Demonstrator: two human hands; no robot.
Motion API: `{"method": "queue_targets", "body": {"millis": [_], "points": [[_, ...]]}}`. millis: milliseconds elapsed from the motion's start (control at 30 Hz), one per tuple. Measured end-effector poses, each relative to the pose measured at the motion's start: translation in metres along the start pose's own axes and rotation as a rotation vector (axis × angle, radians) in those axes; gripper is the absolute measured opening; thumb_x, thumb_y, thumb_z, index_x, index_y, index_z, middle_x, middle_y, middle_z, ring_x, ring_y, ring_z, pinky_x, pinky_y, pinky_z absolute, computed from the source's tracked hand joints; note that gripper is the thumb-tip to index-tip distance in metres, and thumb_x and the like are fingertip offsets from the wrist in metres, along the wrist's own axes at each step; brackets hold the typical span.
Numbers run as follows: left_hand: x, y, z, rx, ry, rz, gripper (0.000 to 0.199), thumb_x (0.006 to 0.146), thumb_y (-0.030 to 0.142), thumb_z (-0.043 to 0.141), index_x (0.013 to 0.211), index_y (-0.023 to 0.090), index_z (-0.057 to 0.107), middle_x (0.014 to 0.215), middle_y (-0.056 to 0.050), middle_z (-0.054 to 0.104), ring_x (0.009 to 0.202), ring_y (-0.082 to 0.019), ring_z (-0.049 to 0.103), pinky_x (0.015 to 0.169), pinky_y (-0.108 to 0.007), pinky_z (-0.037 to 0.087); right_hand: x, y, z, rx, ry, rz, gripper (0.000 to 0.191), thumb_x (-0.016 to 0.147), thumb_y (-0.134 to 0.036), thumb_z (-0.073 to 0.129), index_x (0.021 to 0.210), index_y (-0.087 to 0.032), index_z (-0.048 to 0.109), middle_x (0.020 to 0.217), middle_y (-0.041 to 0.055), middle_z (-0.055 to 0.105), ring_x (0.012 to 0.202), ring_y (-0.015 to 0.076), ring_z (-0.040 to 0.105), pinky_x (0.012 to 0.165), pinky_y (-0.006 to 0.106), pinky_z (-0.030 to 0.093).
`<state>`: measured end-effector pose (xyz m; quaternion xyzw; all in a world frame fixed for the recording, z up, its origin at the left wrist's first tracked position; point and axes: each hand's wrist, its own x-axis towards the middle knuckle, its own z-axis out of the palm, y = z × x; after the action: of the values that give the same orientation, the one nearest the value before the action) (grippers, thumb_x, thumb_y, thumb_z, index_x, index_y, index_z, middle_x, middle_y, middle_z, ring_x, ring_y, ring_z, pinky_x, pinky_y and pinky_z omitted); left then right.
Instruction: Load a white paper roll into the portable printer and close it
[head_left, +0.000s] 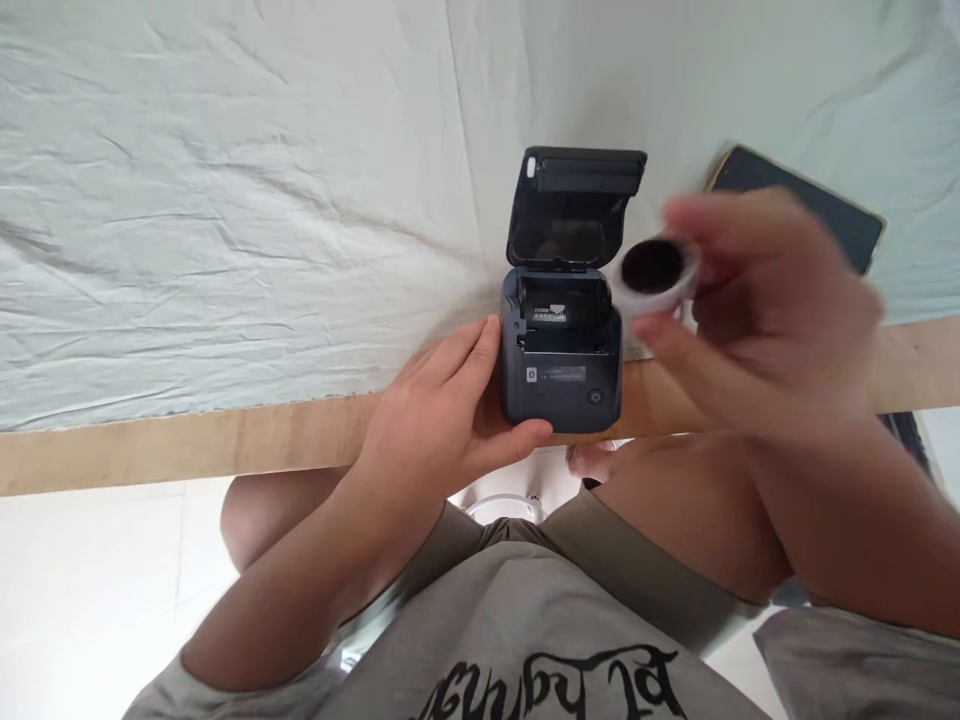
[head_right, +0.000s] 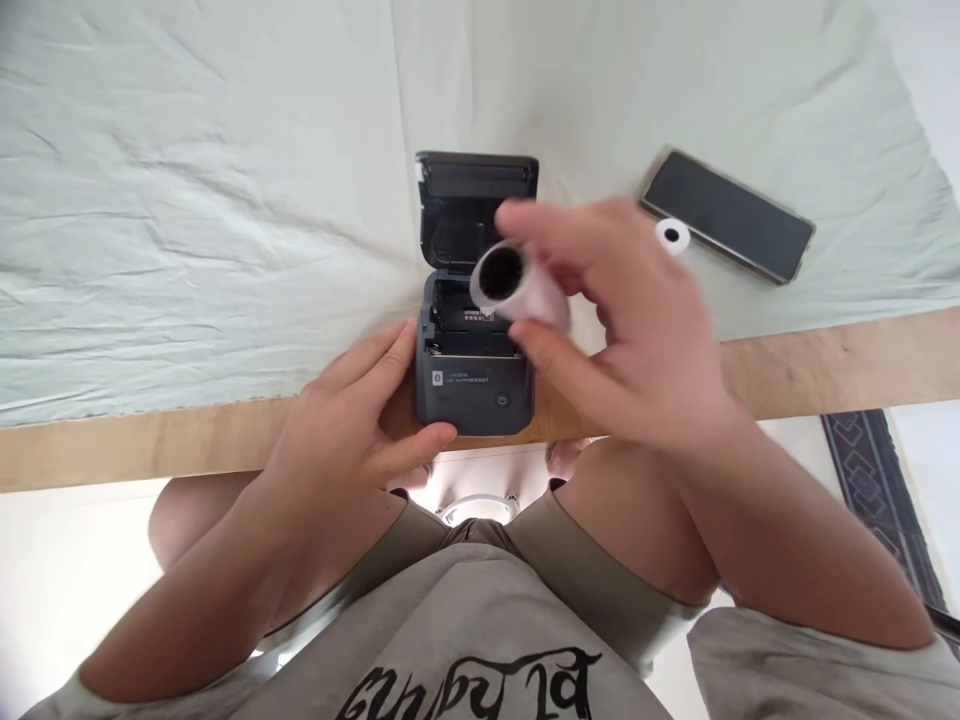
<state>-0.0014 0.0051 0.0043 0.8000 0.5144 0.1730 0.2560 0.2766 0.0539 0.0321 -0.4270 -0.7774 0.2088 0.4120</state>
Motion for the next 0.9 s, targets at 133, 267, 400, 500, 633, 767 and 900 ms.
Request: {"method": "queue_targets", "body": {"millis": [133,267,400,500,633,767,900], "points": [[-0.001,-0.003,0.002,-0.009,0.015,0.018,0.092,0.105,0.075,0.065,0.174,0.015,0.051,0.170,-0.018,0.064,0.151,-0.040,0.068,0.128,-0.052,0.058,0.008,-0.004,0.014,-0.308,-0.106,-0.160,0.021,0.098,-0.020,0.073,0.117,-0.029,0.076,0.116,0.0020,0.085,0.101,0.0231,0.082,0.081,0.038,0.067],[0.000,-0.003,0.002,0.006,0.015,0.035,0.092,0.104,0.074,0.069,0.171,0.013,0.054,0.169,-0.021,0.066,0.152,-0.042,0.068,0.130,-0.055,0.057,0.018,0.002,0.019,-0.316,-0.201,-0.076,0.011,0.100,-0.020,0.065,0.097,-0.028,0.073,0.110,-0.0001,0.087,0.095,0.0237,0.082,0.079,0.039,0.066],[0.001,0.000,-0.001,-0.020,-0.006,0.008,0.093,0.104,0.073,0.069,0.171,0.010,0.052,0.171,-0.023,0.063,0.155,-0.042,0.065,0.131,-0.056,0.055,0.018,-0.002,0.017,-0.194,-0.173,-0.063,0.017,0.103,-0.023,0.067,0.088,-0.031,0.074,0.101,-0.0006,0.086,0.094,0.0252,0.083,0.083,0.045,0.068],[0.001,0.004,-0.006,-0.104,-0.007,-0.022,0.082,0.110,0.067,0.059,0.172,0.014,0.050,0.174,-0.019,0.061,0.158,-0.039,0.062,0.131,-0.055,0.055,0.010,-0.010,0.014,-0.124,-0.162,-0.099,0.018,0.103,-0.024,0.069,0.088,-0.032,0.075,0.101,0.0004,0.085,0.098,0.0264,0.083,0.085,0.047,0.070],[0.007,0.012,-0.012,-0.191,0.073,-0.140,0.067,0.118,0.055,0.040,0.167,0.012,0.055,0.170,-0.019,0.065,0.158,-0.035,0.063,0.131,-0.052,0.054,-0.001,-0.011,0.009,-0.093,-0.223,-0.220,0.017,0.103,-0.021,0.070,0.094,-0.032,0.079,0.099,-0.0001,0.085,0.094,0.0231,0.083,0.083,0.044,0.070],[0.021,0.022,-0.007,-0.206,0.117,-0.139,0.059,0.109,0.053,0.053,0.151,0.013,0.067,0.156,-0.018,0.073,0.143,-0.036,0.071,0.123,-0.053,0.059,-0.010,-0.005,0.002,-0.046,-0.275,-0.271,0.020,0.104,-0.022,0.070,0.108,-0.034,0.085,0.110,0.0011,0.087,0.115,0.0261,0.083,0.101,0.049,0.069],[0.027,0.024,0.001,-0.172,0.129,-0.162,0.057,0.101,0.050,0.061,0.144,0.015,0.071,0.156,-0.018,0.073,0.142,-0.038,0.070,0.122,-0.057,0.058,-0.010,-0.002,0.000,-0.001,-0.143,-0.143,0.020,0.109,-0.026,0.067,0.106,-0.035,0.084,0.116,0.0020,0.085,0.117,0.0255,0.081,0.105,0.051,0.067]]}}
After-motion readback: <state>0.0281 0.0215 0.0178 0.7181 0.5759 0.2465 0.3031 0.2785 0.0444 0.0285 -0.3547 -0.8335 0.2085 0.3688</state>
